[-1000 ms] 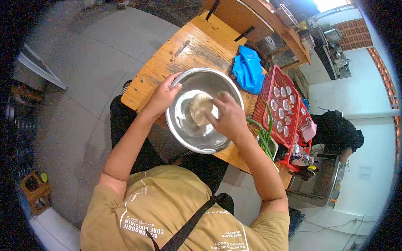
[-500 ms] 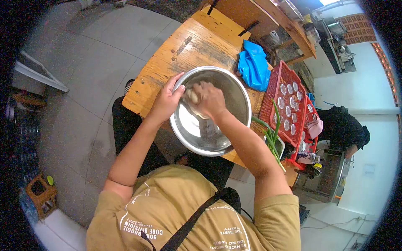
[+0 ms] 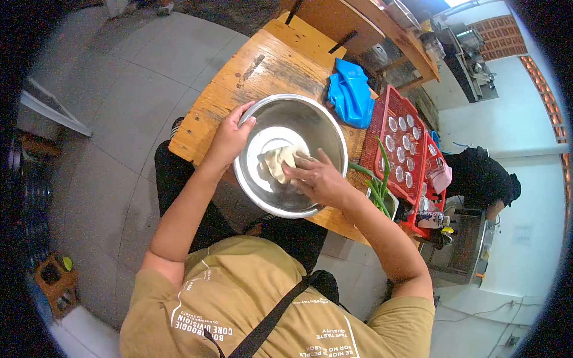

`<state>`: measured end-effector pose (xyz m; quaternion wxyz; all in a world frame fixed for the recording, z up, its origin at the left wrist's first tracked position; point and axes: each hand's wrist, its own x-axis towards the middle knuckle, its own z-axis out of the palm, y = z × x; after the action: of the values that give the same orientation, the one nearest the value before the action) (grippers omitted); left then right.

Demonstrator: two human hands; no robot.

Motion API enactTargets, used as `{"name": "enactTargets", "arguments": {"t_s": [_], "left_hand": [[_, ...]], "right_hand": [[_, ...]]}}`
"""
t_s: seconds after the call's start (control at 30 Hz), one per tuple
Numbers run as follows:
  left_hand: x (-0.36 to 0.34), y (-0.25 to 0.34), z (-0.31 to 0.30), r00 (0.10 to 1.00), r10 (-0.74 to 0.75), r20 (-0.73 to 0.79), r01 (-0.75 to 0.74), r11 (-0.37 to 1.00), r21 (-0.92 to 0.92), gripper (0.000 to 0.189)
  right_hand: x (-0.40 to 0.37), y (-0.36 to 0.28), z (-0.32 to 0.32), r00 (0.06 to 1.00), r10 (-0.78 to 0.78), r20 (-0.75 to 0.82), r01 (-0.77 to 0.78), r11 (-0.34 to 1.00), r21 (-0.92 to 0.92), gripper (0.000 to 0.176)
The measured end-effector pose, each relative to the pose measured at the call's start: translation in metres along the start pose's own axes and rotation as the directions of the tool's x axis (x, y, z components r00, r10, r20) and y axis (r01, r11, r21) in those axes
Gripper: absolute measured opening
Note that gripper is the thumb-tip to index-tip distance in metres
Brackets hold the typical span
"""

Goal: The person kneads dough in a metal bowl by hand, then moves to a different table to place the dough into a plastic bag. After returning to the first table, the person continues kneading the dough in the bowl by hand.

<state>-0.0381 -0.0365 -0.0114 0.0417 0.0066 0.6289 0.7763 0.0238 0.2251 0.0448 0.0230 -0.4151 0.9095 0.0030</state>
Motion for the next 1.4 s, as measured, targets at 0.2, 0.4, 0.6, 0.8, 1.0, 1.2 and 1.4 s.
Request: {"name": "enactTargets", "arguments": {"t_s": [0.2, 0.4, 0.6, 0.8, 1.0, 1.2, 1.4], "left_hand": [[0.003, -0.011, -0.003, 0.999, 0.038, 0.012, -0.039, 0.996, 0.084, 0.038], [0.002, -0.013, -0.001, 0.995, 0.093, -0.021, -0.092, 0.994, 0.065, 0.040], [0.011, -0.015, -0.003, 0.995, 0.098, 0.002, -0.098, 0.990, 0.103, 0.040], [0.010, 0.000, -0.005, 0.998, 0.002, 0.059, -0.007, 0.997, 0.081, 0.038], [0.008, -0.017, 0.005, 0.997, 0.074, 0.012, -0.074, 0.994, 0.083, 0.038], [0.002, -0.011, 0.004, 0.996, 0.084, -0.020, -0.078, 0.976, 0.203, 0.039], [0.001, -0.007, 0.001, 0.988, 0.148, -0.044, -0.127, 0.942, 0.309, 0.041]], "right_hand": [[0.031, -0.012, -0.018, 0.885, 0.448, -0.127, -0.388, 0.860, 0.330, 0.069], [0.066, -0.036, 0.019, 0.898, 0.397, 0.191, -0.415, 0.908, 0.062, 0.076], [0.093, -0.009, 0.032, 0.845, 0.535, -0.007, -0.519, 0.823, 0.229, 0.043], [0.082, 0.013, 0.033, 0.489, 0.872, -0.026, -0.366, 0.232, 0.901, 0.065], [0.049, -0.018, -0.007, 0.941, 0.307, -0.143, -0.180, 0.811, 0.557, 0.072], [0.084, -0.026, 0.023, 0.755, 0.650, -0.082, -0.570, 0.714, 0.407, 0.080], [0.112, -0.031, 0.049, 0.869, 0.475, -0.137, -0.448, 0.875, 0.185, 0.077]]}}
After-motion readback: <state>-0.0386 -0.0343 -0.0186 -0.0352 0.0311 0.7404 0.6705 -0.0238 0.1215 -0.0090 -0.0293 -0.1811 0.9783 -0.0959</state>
